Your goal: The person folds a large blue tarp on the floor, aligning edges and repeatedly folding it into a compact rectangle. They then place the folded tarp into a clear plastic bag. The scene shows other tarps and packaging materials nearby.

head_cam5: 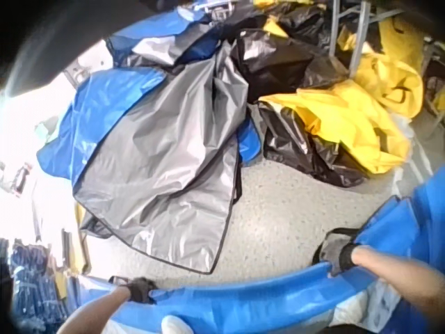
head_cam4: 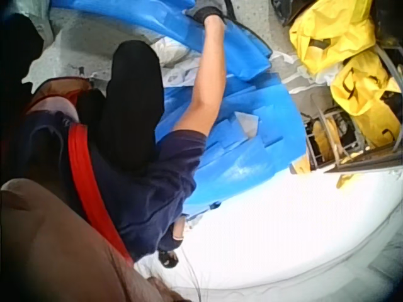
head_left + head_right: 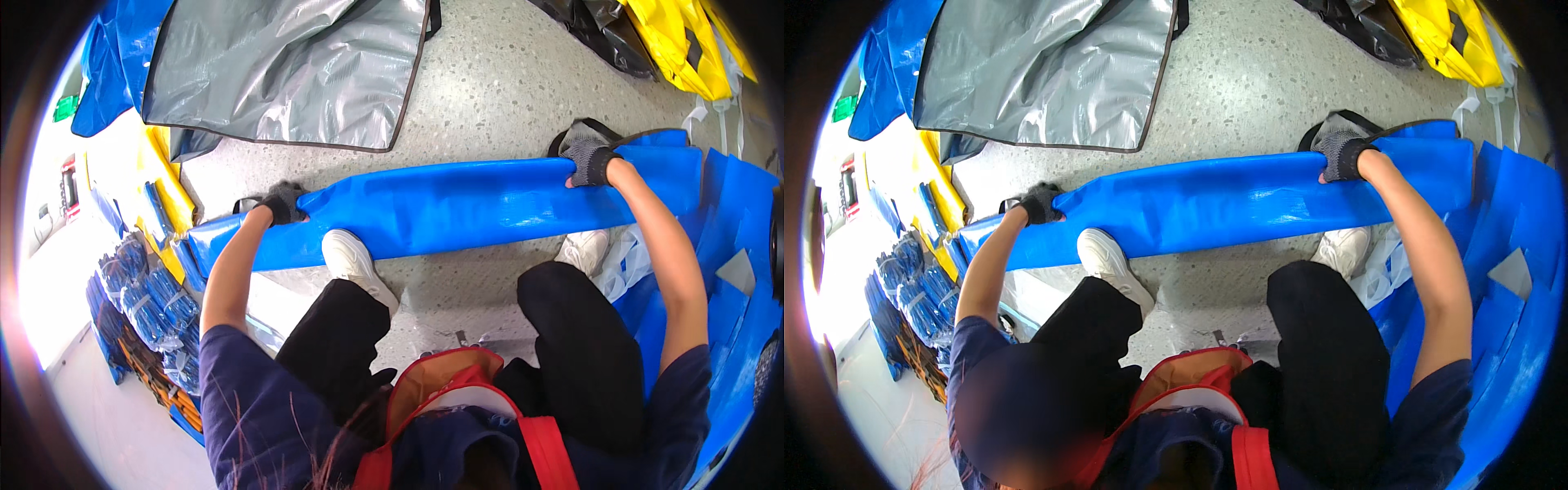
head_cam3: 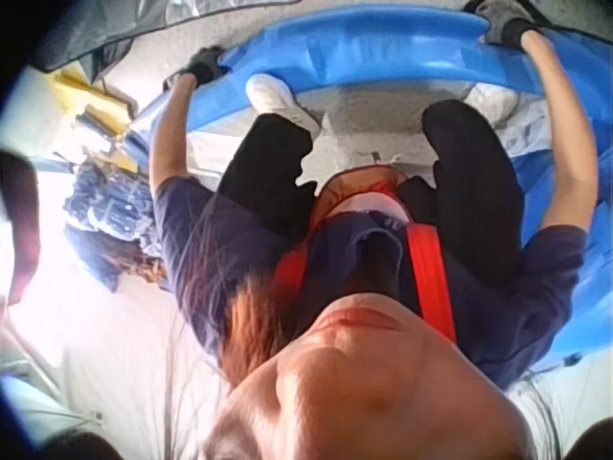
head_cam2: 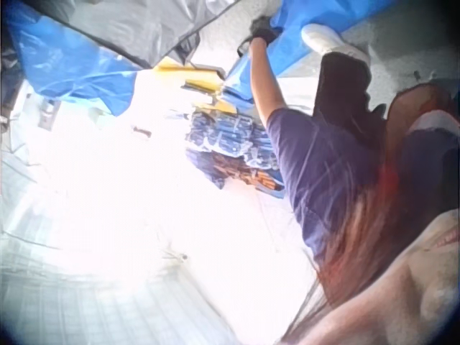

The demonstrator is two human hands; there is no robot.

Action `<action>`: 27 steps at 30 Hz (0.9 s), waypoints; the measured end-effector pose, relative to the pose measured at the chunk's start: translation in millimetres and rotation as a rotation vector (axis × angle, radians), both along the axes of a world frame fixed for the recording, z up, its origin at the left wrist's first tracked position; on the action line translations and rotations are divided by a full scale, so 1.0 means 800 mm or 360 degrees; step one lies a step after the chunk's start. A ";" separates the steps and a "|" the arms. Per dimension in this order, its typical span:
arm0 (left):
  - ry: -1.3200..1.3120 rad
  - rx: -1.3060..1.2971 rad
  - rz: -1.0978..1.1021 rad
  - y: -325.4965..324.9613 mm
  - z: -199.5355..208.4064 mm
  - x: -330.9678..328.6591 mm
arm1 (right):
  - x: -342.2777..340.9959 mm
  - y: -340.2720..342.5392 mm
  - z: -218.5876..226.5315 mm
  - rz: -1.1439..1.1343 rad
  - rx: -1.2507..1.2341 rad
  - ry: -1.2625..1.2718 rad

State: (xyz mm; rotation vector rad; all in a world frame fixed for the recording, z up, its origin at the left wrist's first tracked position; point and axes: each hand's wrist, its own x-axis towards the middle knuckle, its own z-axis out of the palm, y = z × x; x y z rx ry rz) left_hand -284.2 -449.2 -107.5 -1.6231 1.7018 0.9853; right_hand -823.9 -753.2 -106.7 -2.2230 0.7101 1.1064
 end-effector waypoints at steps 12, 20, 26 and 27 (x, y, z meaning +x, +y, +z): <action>-0.0389 -0.1636 -0.0350 0.082 0.149 -0.056 | -0.091 0.089 0.128 0.0039 -0.1520 -0.0564; -0.0405 -0.0796 0.0082 0.062 -0.048 -0.116 | -0.100 0.113 -0.070 0.0052 -0.0905 0.0499; -0.0232 -0.0309 0.0319 0.065 -0.030 -0.098 | 0.177 0.172 0.113 0.0707 0.0274 0.0074; -0.0224 -0.0253 0.0306 0.064 -0.014 -0.098 | 0.219 0.197 0.111 0.0614 0.0139 -0.0020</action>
